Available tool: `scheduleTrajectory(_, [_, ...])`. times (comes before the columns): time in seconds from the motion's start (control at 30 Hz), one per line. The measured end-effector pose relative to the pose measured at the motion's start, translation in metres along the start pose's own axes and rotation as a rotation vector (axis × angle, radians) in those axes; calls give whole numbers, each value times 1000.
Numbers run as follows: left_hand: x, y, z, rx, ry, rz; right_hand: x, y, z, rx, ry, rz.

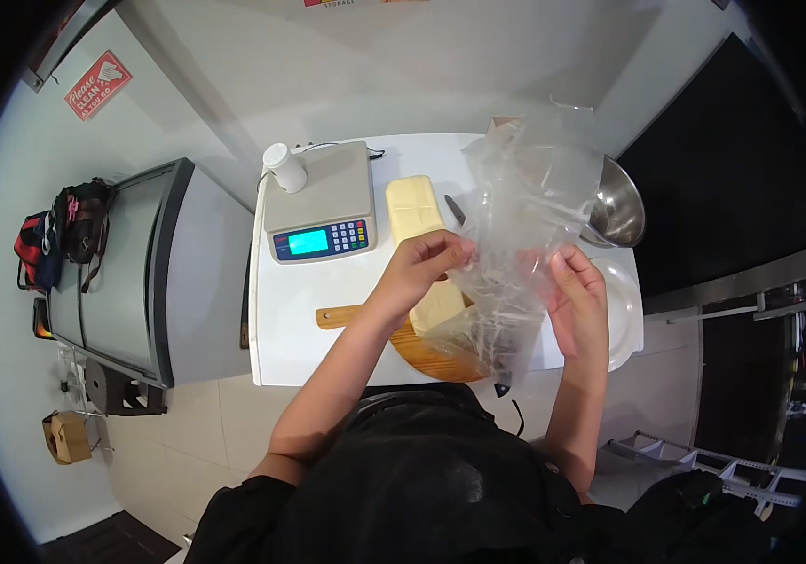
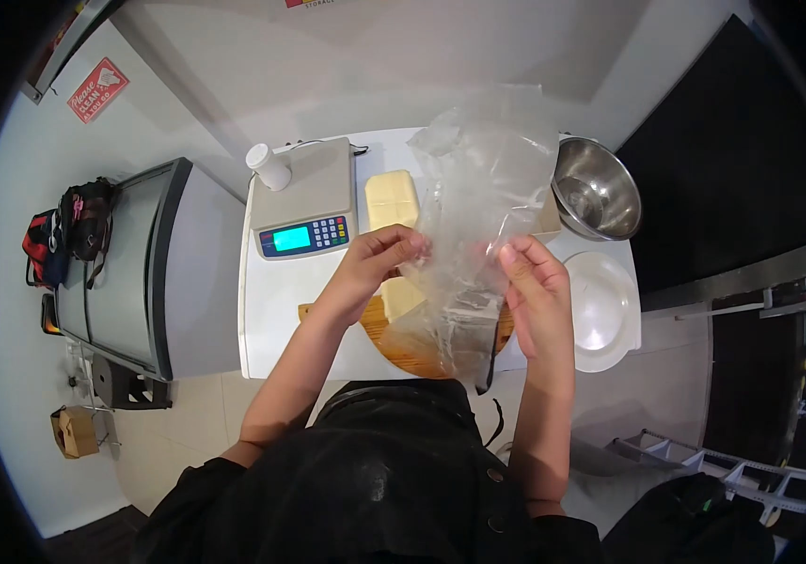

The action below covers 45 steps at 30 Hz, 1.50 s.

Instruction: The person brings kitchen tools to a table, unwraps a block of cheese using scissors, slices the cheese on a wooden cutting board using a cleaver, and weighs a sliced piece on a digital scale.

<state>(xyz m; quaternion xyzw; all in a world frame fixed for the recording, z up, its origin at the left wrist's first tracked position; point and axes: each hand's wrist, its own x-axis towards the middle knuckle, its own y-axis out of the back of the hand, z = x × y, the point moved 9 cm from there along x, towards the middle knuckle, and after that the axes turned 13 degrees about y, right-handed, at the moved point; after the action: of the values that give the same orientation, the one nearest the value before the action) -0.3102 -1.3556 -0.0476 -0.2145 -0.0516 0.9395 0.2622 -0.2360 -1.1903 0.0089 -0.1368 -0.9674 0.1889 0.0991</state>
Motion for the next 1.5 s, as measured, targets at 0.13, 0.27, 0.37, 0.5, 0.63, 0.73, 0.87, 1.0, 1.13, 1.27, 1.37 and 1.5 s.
scheduleTrajectory(0.13, [-3, -27, -3, -249, 111, -76, 3, 41, -6, -5, 14, 59])
scheduleTrajectory(0.27, [-4, -49, -3, -433, 120, -100, 7, 69, -12, 43, 34, 92])
scheduleTrajectory(0.37, [-3, -66, -5, -514, 99, -164, 9, 83, -16, 75, 39, 101])
scheduleTrajectory(0.5, [-7, -69, -4, -453, 34, -6, 5, 102, -7, -49, -66, 169])
scheduleTrajectory(0.63, [-10, -67, 14, -175, -86, 121, -17, 77, -45, -1007, 418, 62])
scheduleTrajectory(0.73, [-8, -93, 34, 104, -175, -4, -16, 35, -52, -1348, 597, -292])
scheduleTrajectory(0.87, [-42, -104, 75, 582, -233, 191, -6, 36, 3, -989, 350, -598])
scheduleTrajectory(1.0, [-94, -46, 120, 398, -515, 563, -4, 62, 11, -372, 72, -355])
scheduleTrajectory(1.13, [-62, 8, 72, 83, -422, 480, -7, 76, 1, -11, -170, -235])
scheduleTrajectory(1.27, [-11, -101, -44, -808, 93, -500, -11, 86, 9, -124, -256, -217])
scheduleTrajectory(1.37, [-11, -129, -60, -751, 72, -402, -1, 98, 30, -512, -26, -240])
scheduleTrajectory(1.5, [1, -120, -68, -328, -103, 113, -14, 67, 14, -949, 337, -179])
